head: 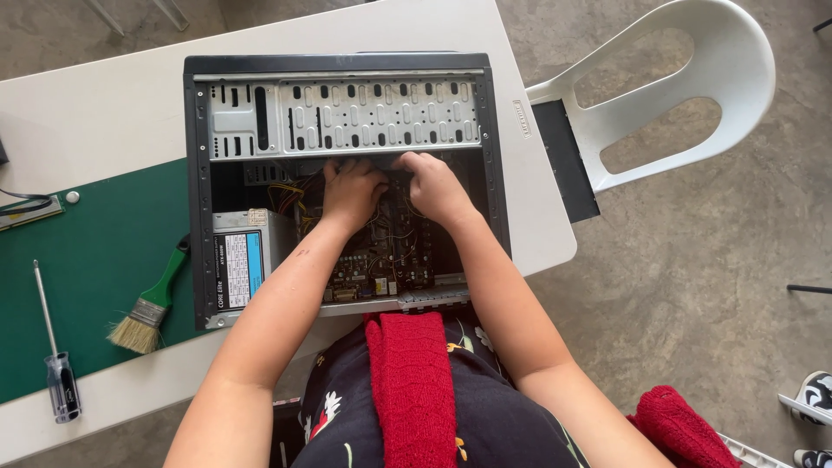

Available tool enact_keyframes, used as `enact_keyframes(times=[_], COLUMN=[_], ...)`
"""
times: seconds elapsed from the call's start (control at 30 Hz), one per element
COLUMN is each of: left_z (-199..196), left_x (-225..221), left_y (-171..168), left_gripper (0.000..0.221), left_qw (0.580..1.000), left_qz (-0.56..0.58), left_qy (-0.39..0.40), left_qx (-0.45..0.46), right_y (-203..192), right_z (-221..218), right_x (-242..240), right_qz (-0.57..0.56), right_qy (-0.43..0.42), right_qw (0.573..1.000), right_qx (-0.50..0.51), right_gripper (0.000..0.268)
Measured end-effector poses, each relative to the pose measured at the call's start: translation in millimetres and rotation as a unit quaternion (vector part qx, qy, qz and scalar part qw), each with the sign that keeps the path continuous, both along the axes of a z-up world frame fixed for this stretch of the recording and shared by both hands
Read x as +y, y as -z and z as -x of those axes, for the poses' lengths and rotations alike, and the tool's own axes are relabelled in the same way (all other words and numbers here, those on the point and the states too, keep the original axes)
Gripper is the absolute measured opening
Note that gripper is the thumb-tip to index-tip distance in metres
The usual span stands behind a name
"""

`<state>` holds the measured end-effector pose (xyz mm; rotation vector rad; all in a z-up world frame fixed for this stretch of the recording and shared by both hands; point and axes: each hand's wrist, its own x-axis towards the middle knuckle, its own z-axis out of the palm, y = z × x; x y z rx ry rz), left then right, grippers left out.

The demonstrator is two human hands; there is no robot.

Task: Organizing and connecting internal power and data cables within a desktop computer chassis.

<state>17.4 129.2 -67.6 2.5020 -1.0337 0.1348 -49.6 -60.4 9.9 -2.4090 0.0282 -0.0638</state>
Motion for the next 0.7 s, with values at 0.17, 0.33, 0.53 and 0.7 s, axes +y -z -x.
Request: enact_keyframes(times=[0.17, 0.33, 0.53, 0.7], left_z=[1, 4, 8, 15], left_x=[0, -2, -7, -9], left_y=[-8, -10, -16, -25], left_gripper=[0.012, 0.01, 0.015, 0.017], left_qw=[1.0, 0.999, 0.998, 0.993], left_qz=[0.009, 0.027, 0.053, 0.051], left_qy=[0.015, 0.02, 0.041, 0.101], left_qx=[-0.012, -0.017, -0.019, -0.042], right_y=[-17, -29, -32, -6], right_z=[7, 11, 32, 35], right_x=[5, -14, -20, -16], right_qz=[-0.098, -0.159, -0.2, 0.0], right_qy=[-0.028, 0.012, 0.004, -0.046], right_qw=[0.995, 0.987, 0.98, 0.988], right_qx=[-0.018, -0.028, -0.021, 0.148], right_gripper=[0.039, 0.042, 0.03, 0.041])
